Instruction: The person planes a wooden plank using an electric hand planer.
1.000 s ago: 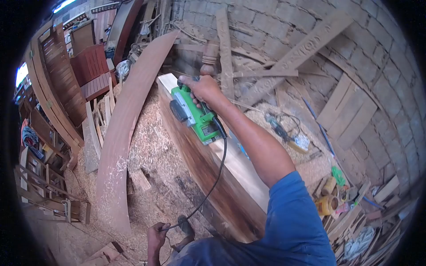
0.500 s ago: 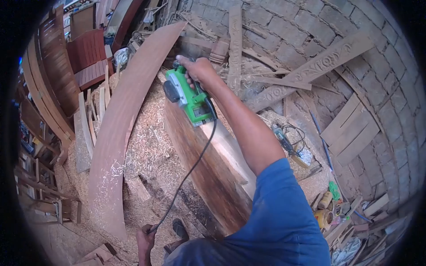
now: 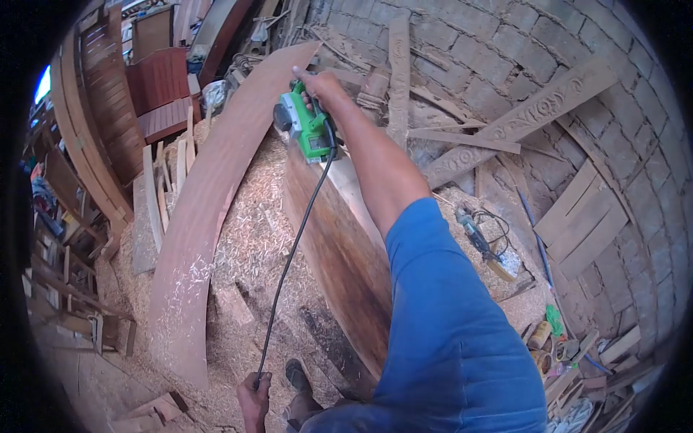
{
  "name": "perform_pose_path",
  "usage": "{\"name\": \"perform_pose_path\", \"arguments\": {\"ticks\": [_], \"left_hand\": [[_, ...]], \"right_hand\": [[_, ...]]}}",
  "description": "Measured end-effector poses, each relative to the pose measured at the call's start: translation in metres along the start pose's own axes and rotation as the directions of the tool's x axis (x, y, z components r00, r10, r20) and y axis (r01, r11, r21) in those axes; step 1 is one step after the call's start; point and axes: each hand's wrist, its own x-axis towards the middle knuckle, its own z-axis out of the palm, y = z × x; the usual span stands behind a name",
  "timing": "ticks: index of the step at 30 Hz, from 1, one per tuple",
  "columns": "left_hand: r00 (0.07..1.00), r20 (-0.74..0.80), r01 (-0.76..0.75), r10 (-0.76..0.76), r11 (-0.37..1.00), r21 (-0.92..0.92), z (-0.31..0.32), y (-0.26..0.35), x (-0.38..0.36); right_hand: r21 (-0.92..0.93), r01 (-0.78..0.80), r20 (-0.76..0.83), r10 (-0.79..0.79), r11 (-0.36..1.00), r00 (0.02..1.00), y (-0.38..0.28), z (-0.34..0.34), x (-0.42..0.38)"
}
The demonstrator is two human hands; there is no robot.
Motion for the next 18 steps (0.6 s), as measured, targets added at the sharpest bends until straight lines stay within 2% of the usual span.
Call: {"name": "perform_pose_path", "arguments": {"ticks": [3,5,7,9,10,13,18], "left_hand": [[0.998,-0.019,-0.062,0.063,0.997,0.054,-0.005,-0.006,-0.038],[0.994,-0.072,-0.087,0.086,0.996,-0.02,-0.008,-0.03,-0.065],[0.99,-0.111,-0.096,0.087,0.993,-0.071,-0.013,-0.044,-0.1],[0.987,-0.15,-0.07,0.056,0.994,-0.086,-0.026,-0.049,-0.144],[0.988,-0.147,-0.044,0.04,0.999,-0.023,-0.033,-0.049,-0.166],[0.992,-0.047,-0.116,0.117,0.993,0.019,-0.035,-0.088,-0.21],[0.938,0.24,-0.327,0.252,0.875,0.357,-0.017,-0.066,-0.276]], "right_hand": [[0.075,0.06,-0.019,-0.058,0.995,0.998,-0.01,-0.007,-0.028],[0.105,0.087,-0.048,-0.082,0.991,0.995,-0.019,-0.028,-0.079],[0.154,0.08,0.02,-0.084,0.985,0.996,-0.021,-0.065,-0.145],[0.106,-0.099,0.1,0.088,0.989,0.991,-0.032,-0.108,-0.229],[0.085,-0.116,0.136,0.104,0.99,0.985,-0.034,-0.129,-0.277],[0.019,-0.147,0.198,0.141,0.989,0.97,-0.047,-0.197,-0.429],[-0.116,-0.183,0.139,0.199,0.976,0.97,-0.08,-0.296,-0.687]]}}
